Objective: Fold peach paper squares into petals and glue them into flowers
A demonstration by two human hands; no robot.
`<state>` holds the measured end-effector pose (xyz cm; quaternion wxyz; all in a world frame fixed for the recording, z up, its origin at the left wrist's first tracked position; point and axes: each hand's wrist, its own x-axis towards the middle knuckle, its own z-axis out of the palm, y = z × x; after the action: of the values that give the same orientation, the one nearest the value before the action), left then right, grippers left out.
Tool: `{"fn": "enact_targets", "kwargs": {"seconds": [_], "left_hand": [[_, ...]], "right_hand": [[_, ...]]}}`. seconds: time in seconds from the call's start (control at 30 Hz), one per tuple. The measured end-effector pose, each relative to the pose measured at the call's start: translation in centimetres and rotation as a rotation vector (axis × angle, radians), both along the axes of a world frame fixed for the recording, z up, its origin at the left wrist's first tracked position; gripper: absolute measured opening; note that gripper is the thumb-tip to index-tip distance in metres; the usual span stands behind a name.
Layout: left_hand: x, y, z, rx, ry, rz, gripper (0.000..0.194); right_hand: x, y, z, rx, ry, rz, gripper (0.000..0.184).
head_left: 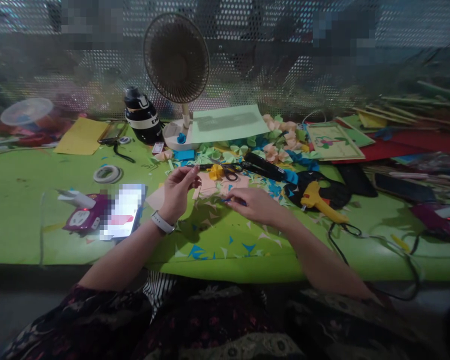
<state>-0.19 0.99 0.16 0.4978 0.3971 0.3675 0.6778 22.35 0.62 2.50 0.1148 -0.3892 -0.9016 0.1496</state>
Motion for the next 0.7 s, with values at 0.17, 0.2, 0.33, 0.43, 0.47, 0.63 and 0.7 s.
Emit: {"fn": "enact_targets", "kwargs": {"seconds": [0.17, 0.2, 0.33, 0.43, 0.47, 0.63, 0.7], "left_hand": [[0.1, -0.5, -0.4, -0.003, 0.129, -0.081, 0.026], [0.1, -0.6, -0.5, -0.012, 0.174, -0.112, 0.025], [0.5, -1.2, -0.6, -0.004, 0.335, -0.214, 0.029], [0.9, -1.5, -0.5, 0.044, 0.439, -0.213, 0.029], [0.9, -1.6, -0.5, 0.071, 0.481, -0.209, 0.028], [0.8, -1.7, -0.6, 0.262, 0.752, -0.214, 0.02], [0.7, -1.7, -0.6, 0.311, 0.825, -0.216, 0.019]], "right_hand": [[-1.0, -1.2, -0.2, 0.053, -0.061, 0.016, 0.024], [-0.8, -1.1, -0.2, 0.089, -0.011, -0.024, 0.027], [0.0, -0.5, 0.2, 0.212, 0.198, -0.143, 0.029], [0.0, -0.5, 0.1, 0.232, 0.223, -0.1, 0.028], [-0.2, -0.6, 0.0, 0.238, 0.219, -0.093, 0.029], [-0.8, -1.0, -0.5, 0.254, 0.177, -0.069, 0.031], [-0.8, -1.0, -0.6, 0.272, 0.152, -0.053, 0.03]]}}
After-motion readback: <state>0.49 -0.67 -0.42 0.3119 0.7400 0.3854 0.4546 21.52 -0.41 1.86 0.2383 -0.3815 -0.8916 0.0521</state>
